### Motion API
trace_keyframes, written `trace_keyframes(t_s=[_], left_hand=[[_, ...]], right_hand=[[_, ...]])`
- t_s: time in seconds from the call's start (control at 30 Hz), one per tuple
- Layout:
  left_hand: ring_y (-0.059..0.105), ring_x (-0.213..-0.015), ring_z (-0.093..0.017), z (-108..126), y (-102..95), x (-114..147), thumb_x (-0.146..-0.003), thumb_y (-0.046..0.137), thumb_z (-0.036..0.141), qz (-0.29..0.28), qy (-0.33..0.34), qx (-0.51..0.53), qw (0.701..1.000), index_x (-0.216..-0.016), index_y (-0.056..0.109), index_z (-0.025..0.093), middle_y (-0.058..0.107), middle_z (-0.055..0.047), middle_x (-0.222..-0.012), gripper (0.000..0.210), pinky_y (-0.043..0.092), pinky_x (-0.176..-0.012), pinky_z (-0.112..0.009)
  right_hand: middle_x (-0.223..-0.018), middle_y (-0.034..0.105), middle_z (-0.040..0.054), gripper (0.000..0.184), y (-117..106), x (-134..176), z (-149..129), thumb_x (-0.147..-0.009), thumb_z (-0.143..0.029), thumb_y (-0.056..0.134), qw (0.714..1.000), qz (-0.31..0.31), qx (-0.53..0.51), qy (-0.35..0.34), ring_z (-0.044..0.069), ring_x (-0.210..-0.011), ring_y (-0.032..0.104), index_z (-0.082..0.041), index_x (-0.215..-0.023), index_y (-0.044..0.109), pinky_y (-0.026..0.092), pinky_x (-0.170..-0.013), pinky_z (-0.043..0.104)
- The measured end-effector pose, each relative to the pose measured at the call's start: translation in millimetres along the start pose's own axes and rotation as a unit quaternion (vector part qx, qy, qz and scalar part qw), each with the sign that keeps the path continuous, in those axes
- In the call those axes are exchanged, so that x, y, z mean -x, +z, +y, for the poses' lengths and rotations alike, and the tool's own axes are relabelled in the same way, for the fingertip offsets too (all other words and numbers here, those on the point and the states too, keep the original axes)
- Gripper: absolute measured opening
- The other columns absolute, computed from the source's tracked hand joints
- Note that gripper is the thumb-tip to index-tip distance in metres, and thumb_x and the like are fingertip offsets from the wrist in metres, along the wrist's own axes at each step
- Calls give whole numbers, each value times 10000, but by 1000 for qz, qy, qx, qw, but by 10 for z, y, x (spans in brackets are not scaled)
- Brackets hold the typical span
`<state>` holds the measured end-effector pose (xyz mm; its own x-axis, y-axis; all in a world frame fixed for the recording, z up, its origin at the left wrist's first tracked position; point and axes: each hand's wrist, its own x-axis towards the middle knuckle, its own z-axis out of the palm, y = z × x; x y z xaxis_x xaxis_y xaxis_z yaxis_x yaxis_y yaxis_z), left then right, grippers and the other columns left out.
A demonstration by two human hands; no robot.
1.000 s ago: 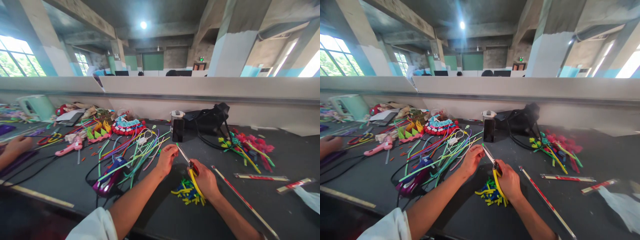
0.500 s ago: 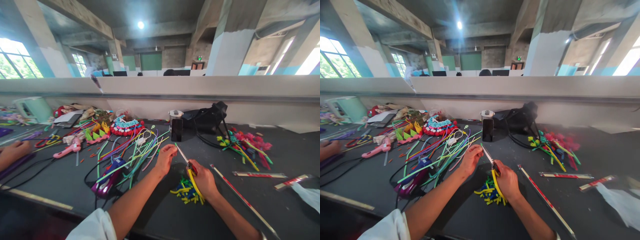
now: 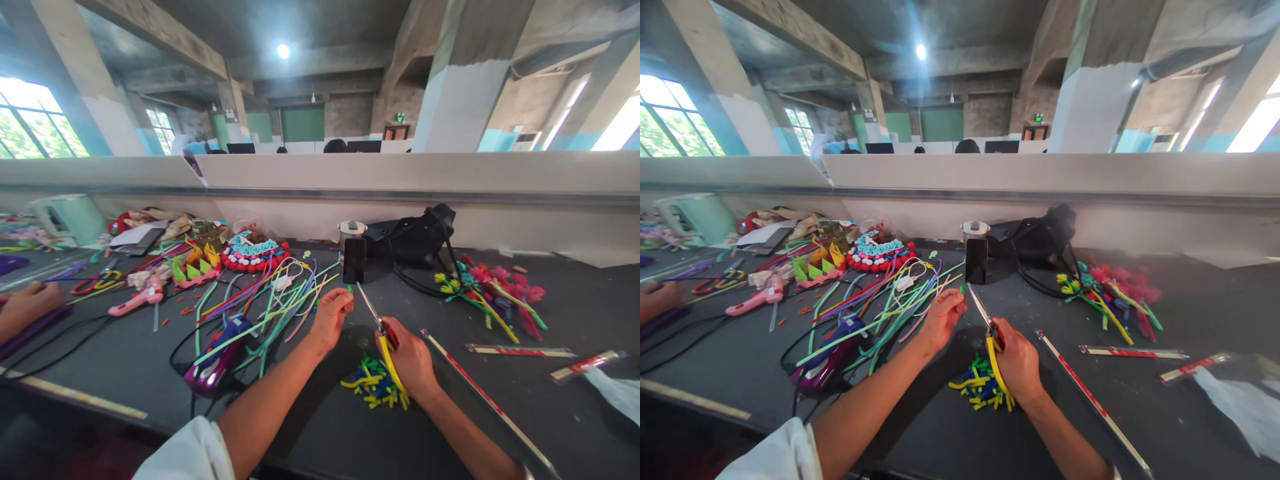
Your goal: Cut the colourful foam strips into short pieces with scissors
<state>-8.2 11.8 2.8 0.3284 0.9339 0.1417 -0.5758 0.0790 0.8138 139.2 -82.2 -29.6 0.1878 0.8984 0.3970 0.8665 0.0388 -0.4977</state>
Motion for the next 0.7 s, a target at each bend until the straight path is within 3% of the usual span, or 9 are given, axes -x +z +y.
trace_keyframes(t_s=[0.27,0.7], left_hand=[[466,-579,-85,3,10,2,-646,695,239,-4,-12,-3,1000,-673,632,151,522,19,-582,112,367,-628,-237],[475,-588,-89,8,1,-2,-643,689,215,-10,-1,-18,1000,-654,626,152,516,24,-578,90,371,-636,-239]], right_hand=[[-860,694,2,282,-3,17,-17,-838,-339,473,999,-19,35,-5,169,-724,652,-281,-1089,588,393,-587,217],[-782,699,7,264,7,45,-15,-838,-298,460,999,-23,17,-21,158,-653,653,-255,-1047,615,365,-540,202]])
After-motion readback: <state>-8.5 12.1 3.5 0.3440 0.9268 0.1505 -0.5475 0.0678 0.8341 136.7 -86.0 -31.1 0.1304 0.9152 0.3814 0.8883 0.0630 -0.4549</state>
